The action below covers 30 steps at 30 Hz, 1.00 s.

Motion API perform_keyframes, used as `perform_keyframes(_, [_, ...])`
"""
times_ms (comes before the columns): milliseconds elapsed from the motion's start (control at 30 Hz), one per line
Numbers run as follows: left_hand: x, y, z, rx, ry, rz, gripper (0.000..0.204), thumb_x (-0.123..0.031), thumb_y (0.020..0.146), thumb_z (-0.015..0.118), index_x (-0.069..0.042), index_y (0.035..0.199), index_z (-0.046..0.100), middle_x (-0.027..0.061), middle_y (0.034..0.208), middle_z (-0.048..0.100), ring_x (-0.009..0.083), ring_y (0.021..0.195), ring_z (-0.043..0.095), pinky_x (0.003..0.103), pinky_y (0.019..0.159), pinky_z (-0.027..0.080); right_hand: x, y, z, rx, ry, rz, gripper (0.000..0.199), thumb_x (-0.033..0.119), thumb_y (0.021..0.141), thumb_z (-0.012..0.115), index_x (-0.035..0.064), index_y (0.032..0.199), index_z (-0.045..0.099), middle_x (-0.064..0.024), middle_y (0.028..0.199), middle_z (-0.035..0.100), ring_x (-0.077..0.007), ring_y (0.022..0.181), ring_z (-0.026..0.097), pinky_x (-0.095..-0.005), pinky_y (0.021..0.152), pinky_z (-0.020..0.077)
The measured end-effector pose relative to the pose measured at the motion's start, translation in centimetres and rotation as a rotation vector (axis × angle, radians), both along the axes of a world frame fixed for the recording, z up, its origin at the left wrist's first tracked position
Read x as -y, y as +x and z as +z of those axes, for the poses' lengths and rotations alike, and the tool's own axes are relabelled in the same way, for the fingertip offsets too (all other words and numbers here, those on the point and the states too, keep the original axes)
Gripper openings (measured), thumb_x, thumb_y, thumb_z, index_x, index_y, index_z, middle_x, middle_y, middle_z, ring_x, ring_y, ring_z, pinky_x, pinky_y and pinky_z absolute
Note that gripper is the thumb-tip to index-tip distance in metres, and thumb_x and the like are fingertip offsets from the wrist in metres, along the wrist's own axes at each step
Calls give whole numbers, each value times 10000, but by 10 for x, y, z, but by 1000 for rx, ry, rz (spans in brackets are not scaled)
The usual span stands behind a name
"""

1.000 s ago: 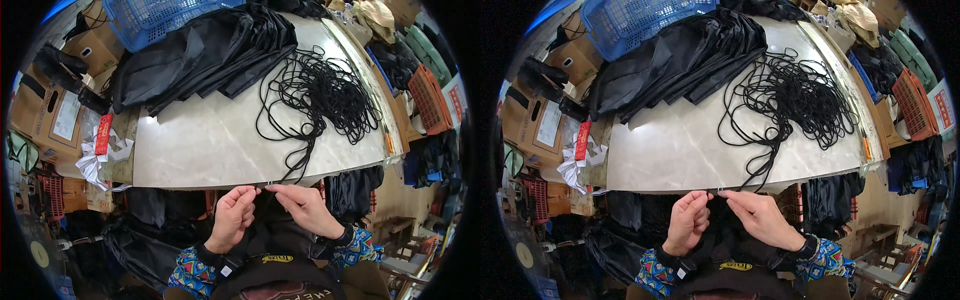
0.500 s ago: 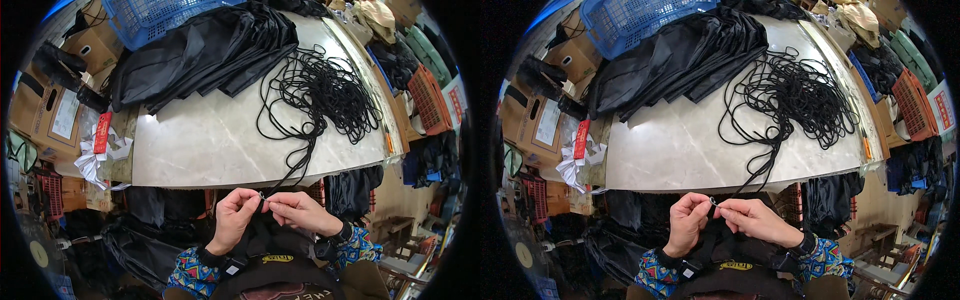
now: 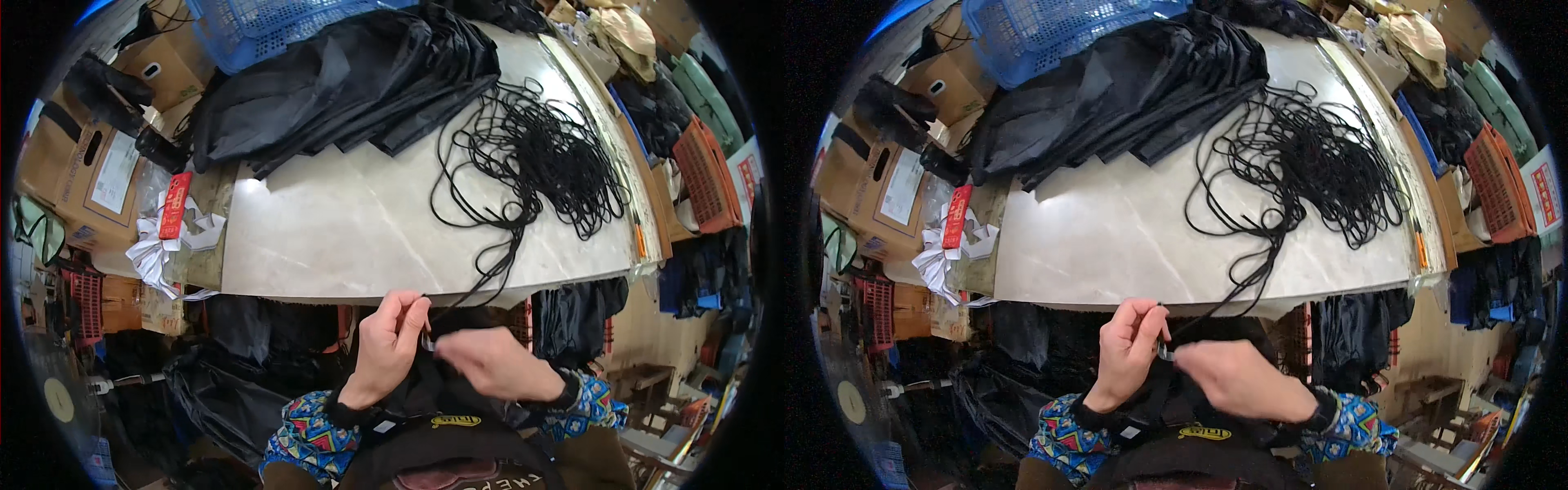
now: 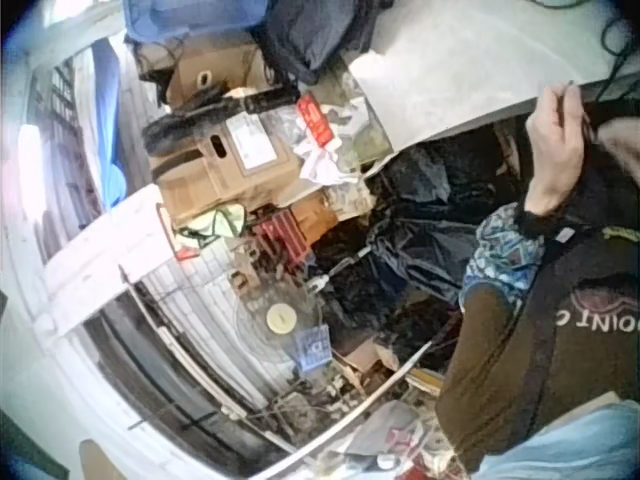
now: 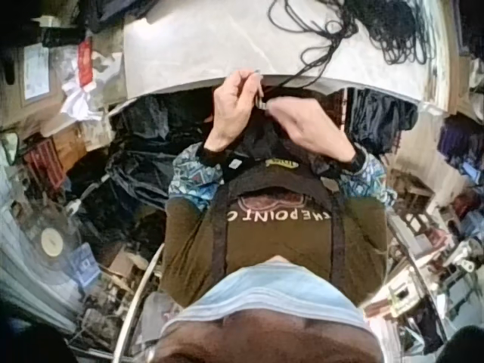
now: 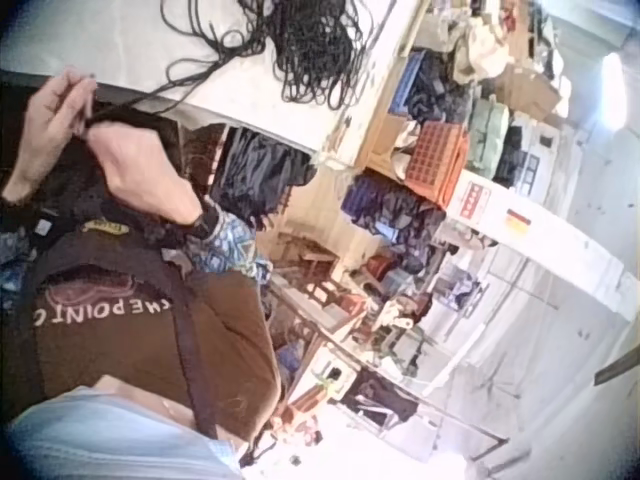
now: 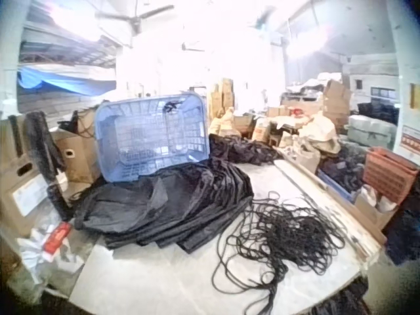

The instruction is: The person assembles black drawstring bags by threading black cords through the top hems using a metal hook tool. They pull the cords through the fabric channels, tie knots to secure the ends, and place the finished bags into a pile. The process is repeated for multiple bags in a workshop setting.

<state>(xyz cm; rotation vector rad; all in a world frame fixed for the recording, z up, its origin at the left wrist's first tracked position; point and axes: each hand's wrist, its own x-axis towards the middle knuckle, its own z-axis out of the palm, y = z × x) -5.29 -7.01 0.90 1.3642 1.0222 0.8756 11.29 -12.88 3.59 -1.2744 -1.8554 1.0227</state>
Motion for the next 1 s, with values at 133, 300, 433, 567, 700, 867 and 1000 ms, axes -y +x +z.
perform_keyframes(133, [-28,12,-8,-121,309,101,130,-128,937,562,-4,973,574,31,675,616,61,582,528,247,504,417,9,-2,34,240,320,110,193,71,682,666,56,873,637,-95,1068,567,-301,964,534,-377,760,471])
perform_keyframes(300, [-57,58,-47,-425,653,-90,97,-127,891,563,-33,911,566,168,790,625,368,707,609,411,592,487,-10,8,74,-238,421,466,96,84,834,634,23,766,605,-271,1101,601,-424,997,574,-477,906,409])
perform_keyframes(433, [-114,50,-37,-236,892,-77,145,-88,834,579,-37,970,574,158,816,611,320,738,606,407,625,482,-5,35,61,-738,-61,288,138,51,894,575,-54,806,595,-260,927,633,-275,755,645,-321,643,502])
perform_keyframes(567, [-261,-13,7,-949,1260,698,258,-141,788,582,-20,1015,564,170,974,620,322,972,561,442,908,385,18,67,31,-1167,-276,-372,190,152,955,519,-20,890,564,-109,727,558,-96,468,442,-210,367,261])
perform_keyframes(700, [-293,-35,40,-1015,1137,469,142,-164,846,547,-55,756,566,126,665,618,328,617,622,429,634,498,9,75,3,-1378,-381,-624,166,188,992,456,47,1028,537,-37,681,453,-74,444,291,-199,377,220])
perform_keyframes(867, [-170,72,46,-659,1066,-591,457,-405,955,447,-34,1199,556,203,1255,540,377,1216,474,533,988,385,18,67,9,-1255,-413,-423,232,180,981,483,30,1136,568,-70,704,526,-70,462,308,-206,415,255])
perform_keyframes(1000, [-139,91,-49,-729,1011,-507,467,-354,960,449,-50,1315,471,208,1397,412,424,1339,298,616,1053,240,9,59,30,-604,-443,-372,245,59,958,460,-23,1100,642,-31,591,505,-84,482,399,-222,471,338])
